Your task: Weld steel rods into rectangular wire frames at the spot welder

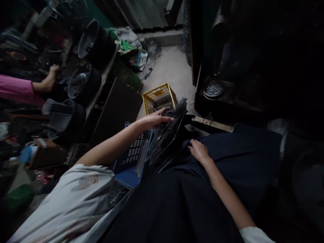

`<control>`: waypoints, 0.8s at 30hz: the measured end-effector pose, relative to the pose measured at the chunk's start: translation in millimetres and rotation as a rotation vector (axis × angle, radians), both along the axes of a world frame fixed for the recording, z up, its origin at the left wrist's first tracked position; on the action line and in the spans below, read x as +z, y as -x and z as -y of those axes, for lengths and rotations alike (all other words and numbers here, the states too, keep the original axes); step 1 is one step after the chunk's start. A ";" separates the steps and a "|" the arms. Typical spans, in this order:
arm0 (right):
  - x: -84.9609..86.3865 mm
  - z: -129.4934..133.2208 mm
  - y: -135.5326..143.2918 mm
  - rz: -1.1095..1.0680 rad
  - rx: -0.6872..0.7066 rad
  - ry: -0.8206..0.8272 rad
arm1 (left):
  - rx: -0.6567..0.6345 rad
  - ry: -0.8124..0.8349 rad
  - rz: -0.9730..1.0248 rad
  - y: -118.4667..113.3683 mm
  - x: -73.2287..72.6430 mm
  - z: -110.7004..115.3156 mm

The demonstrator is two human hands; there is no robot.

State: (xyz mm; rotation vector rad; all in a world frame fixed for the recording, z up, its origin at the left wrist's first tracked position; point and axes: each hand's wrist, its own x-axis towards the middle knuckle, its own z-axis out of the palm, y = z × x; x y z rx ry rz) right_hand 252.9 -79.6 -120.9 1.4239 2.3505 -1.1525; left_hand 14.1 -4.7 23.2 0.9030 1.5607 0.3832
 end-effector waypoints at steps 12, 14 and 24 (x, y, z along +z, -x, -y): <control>-0.3 1.4 -0.6 -0.013 0.037 0.033 | -0.527 -0.090 -0.232 0.7 -25.6 12.2; 2.8 2.5 -1.3 -0.088 0.049 0.044 | -0.532 -0.092 -0.246 7.1 -24.0 22.7; 42.9 9.1 22.0 -0.448 0.042 0.082 | -0.474 -0.206 -0.123 59.3 -28.5 58.4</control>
